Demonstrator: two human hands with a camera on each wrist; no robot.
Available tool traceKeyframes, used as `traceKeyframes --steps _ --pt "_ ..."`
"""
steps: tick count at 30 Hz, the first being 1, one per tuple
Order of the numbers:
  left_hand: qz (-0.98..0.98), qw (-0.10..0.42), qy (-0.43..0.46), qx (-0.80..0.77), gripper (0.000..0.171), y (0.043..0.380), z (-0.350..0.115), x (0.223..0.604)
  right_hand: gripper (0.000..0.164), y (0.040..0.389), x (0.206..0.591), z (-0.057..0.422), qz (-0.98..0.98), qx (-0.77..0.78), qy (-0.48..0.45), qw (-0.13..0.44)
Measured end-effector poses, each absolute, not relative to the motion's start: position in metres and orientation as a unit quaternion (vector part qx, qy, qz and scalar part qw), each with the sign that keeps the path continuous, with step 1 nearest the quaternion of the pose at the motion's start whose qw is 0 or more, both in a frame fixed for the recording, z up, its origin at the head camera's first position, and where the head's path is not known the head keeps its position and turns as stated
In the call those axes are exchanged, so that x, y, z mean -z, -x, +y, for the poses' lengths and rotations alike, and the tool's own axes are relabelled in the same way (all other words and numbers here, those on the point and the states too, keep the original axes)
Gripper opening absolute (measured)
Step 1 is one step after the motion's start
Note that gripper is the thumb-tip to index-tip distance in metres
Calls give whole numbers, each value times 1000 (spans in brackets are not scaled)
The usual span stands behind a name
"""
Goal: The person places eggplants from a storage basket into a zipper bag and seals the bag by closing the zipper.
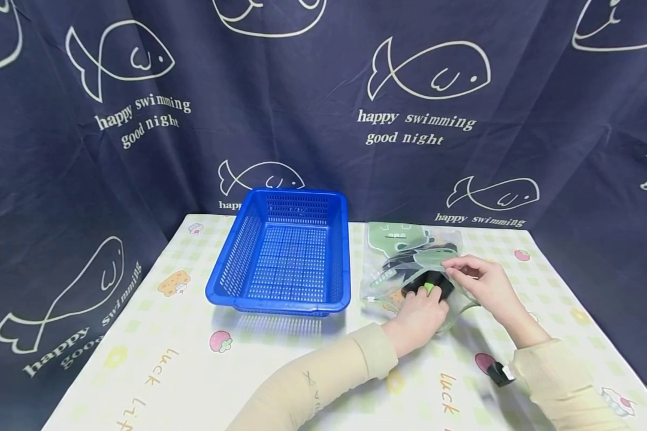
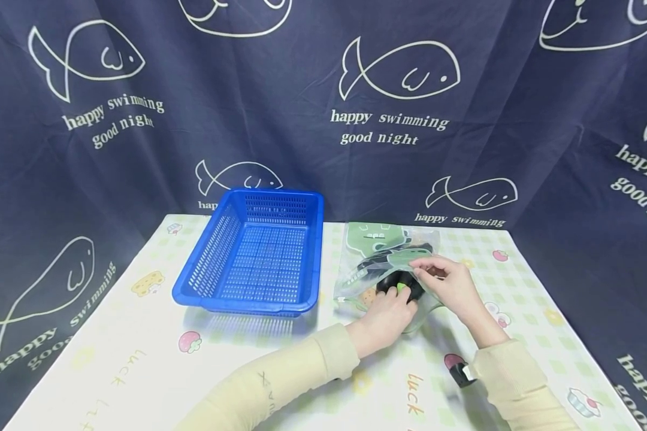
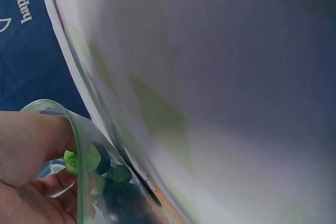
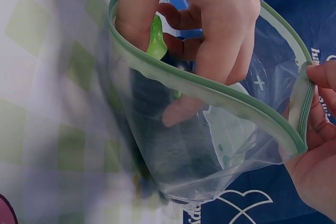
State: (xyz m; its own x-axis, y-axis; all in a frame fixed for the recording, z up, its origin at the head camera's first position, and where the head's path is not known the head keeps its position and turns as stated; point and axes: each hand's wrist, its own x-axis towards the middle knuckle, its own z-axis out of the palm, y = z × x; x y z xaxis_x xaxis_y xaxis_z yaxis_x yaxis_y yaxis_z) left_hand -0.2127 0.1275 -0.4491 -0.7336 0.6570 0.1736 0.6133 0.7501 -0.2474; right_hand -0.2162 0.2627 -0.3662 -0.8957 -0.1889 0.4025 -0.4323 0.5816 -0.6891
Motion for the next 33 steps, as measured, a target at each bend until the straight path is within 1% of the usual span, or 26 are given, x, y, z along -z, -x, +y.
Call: traceKeyframes --steps 10,20,25,31,33 --pt "-926 123 349 -77 19 216 124 450 17 235 391 279 -879 -421 -174 141" --pt "-915 144 374 -51 25 212 102 441 17 233 392 280 -882 -420 -164 134" --pt "-901 163 399 -43 32 209 87 434 17 233 390 279 -881 -422 -162 135" --pt "-891 168 421 -21 30 203 66 423 17 234 392 282 -883 -420 -160 137" --pt "-892 174 418 -12 33 202 59 418 18 233 392 284 -883 -421 -157 136"
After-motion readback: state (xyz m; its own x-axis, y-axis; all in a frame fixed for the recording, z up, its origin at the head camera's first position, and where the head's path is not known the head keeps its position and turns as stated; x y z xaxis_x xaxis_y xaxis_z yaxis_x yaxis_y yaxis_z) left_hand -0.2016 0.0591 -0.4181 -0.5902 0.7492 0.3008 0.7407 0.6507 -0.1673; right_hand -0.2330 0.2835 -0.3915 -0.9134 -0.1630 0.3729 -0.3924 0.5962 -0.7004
